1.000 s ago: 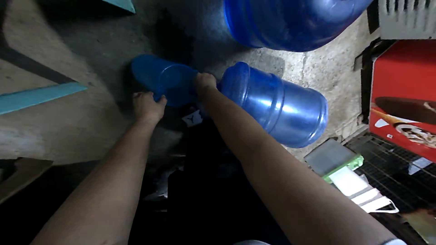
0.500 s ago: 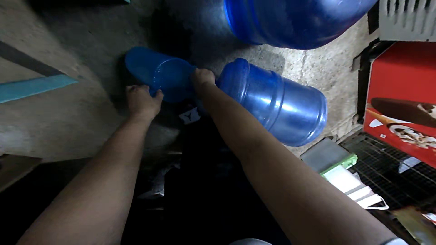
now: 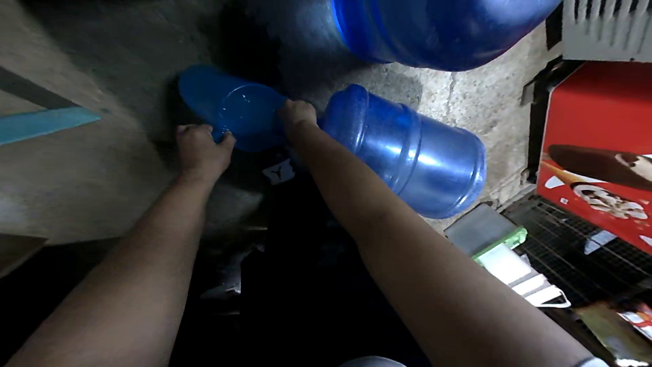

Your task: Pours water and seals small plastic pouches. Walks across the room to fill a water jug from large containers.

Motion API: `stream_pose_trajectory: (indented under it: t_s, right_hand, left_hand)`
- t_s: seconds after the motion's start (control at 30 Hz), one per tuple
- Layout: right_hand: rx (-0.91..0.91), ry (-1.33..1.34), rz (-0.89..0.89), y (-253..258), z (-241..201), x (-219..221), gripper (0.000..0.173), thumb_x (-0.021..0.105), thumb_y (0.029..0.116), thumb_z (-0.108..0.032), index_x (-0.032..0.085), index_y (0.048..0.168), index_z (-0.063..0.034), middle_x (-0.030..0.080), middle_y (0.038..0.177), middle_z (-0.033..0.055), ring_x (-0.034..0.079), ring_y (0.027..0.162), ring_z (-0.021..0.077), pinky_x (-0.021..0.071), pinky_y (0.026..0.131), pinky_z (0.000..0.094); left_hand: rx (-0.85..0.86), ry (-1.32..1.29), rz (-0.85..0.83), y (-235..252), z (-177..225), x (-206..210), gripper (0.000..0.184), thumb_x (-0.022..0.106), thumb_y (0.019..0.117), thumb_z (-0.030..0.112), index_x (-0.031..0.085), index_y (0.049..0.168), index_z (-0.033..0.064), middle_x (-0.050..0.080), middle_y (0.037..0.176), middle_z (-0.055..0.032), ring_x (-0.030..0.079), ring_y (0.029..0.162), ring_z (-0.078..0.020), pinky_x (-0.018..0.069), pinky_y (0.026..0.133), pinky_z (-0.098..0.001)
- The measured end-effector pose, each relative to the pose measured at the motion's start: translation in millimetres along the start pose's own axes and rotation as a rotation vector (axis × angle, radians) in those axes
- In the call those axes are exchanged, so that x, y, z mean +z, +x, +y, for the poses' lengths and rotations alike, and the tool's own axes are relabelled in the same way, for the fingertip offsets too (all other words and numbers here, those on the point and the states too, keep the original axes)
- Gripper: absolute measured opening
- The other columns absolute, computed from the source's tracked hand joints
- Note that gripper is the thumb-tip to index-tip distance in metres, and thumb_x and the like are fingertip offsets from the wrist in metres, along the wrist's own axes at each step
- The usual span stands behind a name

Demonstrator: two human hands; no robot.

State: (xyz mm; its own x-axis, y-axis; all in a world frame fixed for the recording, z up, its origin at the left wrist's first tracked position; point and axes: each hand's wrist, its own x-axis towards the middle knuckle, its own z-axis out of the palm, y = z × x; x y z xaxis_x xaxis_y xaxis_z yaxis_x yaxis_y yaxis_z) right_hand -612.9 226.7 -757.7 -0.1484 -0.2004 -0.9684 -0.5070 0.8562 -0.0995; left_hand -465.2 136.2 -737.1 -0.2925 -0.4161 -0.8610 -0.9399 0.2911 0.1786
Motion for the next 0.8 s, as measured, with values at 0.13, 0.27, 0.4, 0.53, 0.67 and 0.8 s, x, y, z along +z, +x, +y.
stream_pose_trajectory:
  t_s: [0.13, 0.27, 0.4, 0.53, 0.67, 0.8]
  right_hand:
    - [-0.012, -0.004, -0.007, -2, 1, -3, 0.033, 0.057, 0.1005, -0.003, 0.061, 0.133, 0.001, 0.06, 0.139, 0.0219, 0.057, 0.13, 0.038, 0.0498, 0.099, 0.056]
    - [-0.007, -0.052, 0.002, 0, 0, -2, 0.032, 0.054, 0.1009, 0.0, 0.061, 0.132, 0.0014, 0.061, 0.137, 0.0216, 0.059, 0.127, 0.0378, 0.0522, 0.096, 0.0549]
    - [-0.013, -0.039, 0.012, 0, 1, -2, 0.031, 0.052, 0.1017, 0.0, 0.062, 0.131, 0.0009, 0.062, 0.136, 0.0208, 0.059, 0.127, 0.0373, 0.0516, 0.098, 0.0539]
    - [-0.009, -0.034, 0.008, 0, -1, -2, 0.032, 0.051, 0.1023, 0.0, 0.062, 0.132, -0.0009, 0.062, 0.137, 0.0201, 0.06, 0.127, 0.0369, 0.0519, 0.097, 0.0544]
    - [-0.019, -0.048, 0.01, 0, 0, 2, 0.034, 0.057, 0.0998, -0.001, 0.06, 0.134, 0.0019, 0.061, 0.136, 0.0223, 0.059, 0.127, 0.0381, 0.0516, 0.097, 0.0551]
    - [-0.075, -0.119, 0.004, -3, 2, 0, 0.037, 0.067, 0.0928, -0.001, 0.063, 0.13, -0.0001, 0.062, 0.134, 0.0219, 0.06, 0.124, 0.0392, 0.0531, 0.093, 0.0558]
  left_hand:
    - [-0.013, -0.019, 0.0, 0, 0, 1, 0.042, 0.054, 0.1074, 0.024, 0.061, 0.115, -0.0176, 0.053, 0.132, -0.0402, 0.044, 0.135, -0.0535, 0.0341, 0.111, -0.0643]
    - [0.003, -0.03, 0.016, 0, -3, 3, 0.041, 0.053, 0.1074, 0.022, 0.061, 0.111, -0.018, 0.056, 0.128, -0.0403, 0.044, 0.135, -0.0547, 0.0336, 0.111, -0.0646]
    - [0.001, -0.035, 0.016, 1, -6, 4, 0.043, 0.053, 0.1074, 0.024, 0.061, 0.116, -0.0175, 0.054, 0.132, -0.0401, 0.044, 0.135, -0.0547, 0.0339, 0.111, -0.0651]
    - [0.04, -0.031, 0.012, 3, -10, 3, 0.042, 0.052, 0.1077, 0.022, 0.06, 0.115, -0.0188, 0.053, 0.131, -0.0408, 0.043, 0.134, -0.0563, 0.0341, 0.11, -0.0665]
    - [0.021, -0.012, -0.004, 5, -11, 2, 0.045, 0.052, 0.1079, 0.025, 0.06, 0.117, -0.0181, 0.053, 0.132, -0.0409, 0.043, 0.136, -0.0549, 0.0334, 0.111, -0.0668]
    - [-0.008, -0.038, -0.013, 0, -10, -2, 0.045, 0.052, 0.108, 0.026, 0.06, 0.115, -0.0178, 0.053, 0.132, -0.0411, 0.043, 0.135, -0.0558, 0.0341, 0.11, -0.0674]
